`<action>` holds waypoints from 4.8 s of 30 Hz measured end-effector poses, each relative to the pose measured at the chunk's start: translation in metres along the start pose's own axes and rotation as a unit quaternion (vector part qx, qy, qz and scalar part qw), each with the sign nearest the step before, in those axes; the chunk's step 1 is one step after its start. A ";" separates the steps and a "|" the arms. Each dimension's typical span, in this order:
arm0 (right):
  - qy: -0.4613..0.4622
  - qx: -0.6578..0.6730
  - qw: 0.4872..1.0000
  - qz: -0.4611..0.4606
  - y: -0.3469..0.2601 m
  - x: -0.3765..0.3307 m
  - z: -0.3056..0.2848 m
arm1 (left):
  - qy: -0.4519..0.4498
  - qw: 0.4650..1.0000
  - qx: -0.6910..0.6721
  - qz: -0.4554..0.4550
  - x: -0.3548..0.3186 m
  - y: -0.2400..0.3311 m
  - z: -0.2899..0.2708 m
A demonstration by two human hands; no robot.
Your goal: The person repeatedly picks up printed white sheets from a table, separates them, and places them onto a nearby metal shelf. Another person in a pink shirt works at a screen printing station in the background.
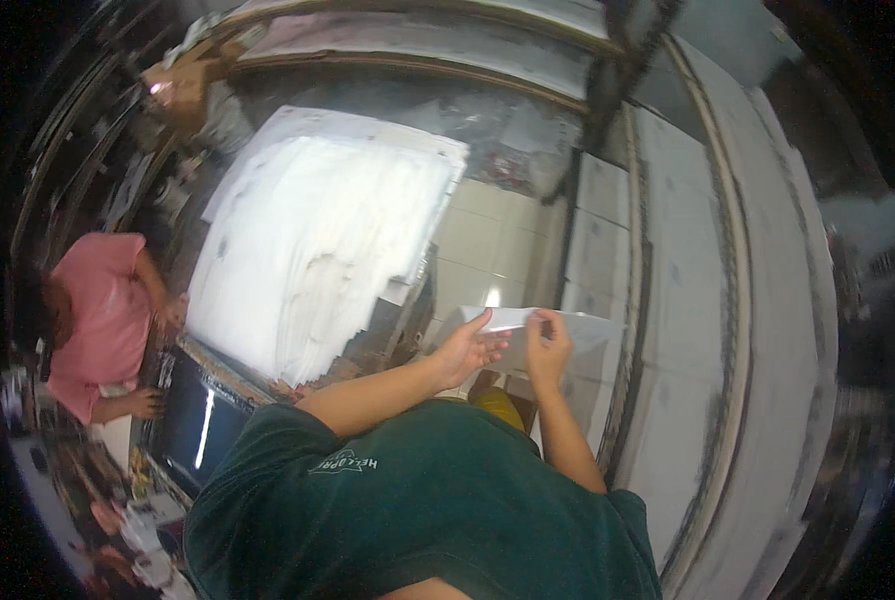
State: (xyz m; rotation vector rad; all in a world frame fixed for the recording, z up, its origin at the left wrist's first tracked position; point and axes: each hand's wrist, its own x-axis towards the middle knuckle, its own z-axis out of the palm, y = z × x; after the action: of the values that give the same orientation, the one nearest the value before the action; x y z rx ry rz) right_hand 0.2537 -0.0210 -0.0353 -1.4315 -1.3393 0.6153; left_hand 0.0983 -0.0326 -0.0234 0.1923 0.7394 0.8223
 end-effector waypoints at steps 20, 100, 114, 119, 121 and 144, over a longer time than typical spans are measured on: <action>-0.131 -0.008 0.991 0.010 0.173 0.404 0.130 | 0.217 0.855 -0.306 0.358 0.041 0.180 -0.012; 0.190 -0.286 0.920 0.189 0.469 0.590 0.050 | 0.252 0.749 -0.097 0.606 0.501 0.432 0.055; 0.192 -0.537 0.810 0.137 0.702 0.673 -0.088 | 0.326 0.813 -0.071 0.477 0.686 0.294 -0.070; 0.153 -0.618 0.770 0.053 0.727 0.674 -0.118 | 0.336 0.841 -0.086 0.416 0.699 0.275 -0.093; 0.149 -0.624 0.764 0.072 0.726 0.675 -0.119 | 0.343 0.846 -0.094 0.397 0.699 0.273 -0.098; -0.022 0.081 0.900 0.427 0.364 0.412 0.199 | 0.081 0.850 0.500 -0.142 0.524 -0.030 -0.175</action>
State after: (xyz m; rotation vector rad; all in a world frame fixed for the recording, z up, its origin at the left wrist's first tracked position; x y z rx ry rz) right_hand 0.3254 0.4856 -0.3188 -1.8478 -0.6052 1.2953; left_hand 0.2355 0.3059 -0.4394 0.9336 1.2802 0.0962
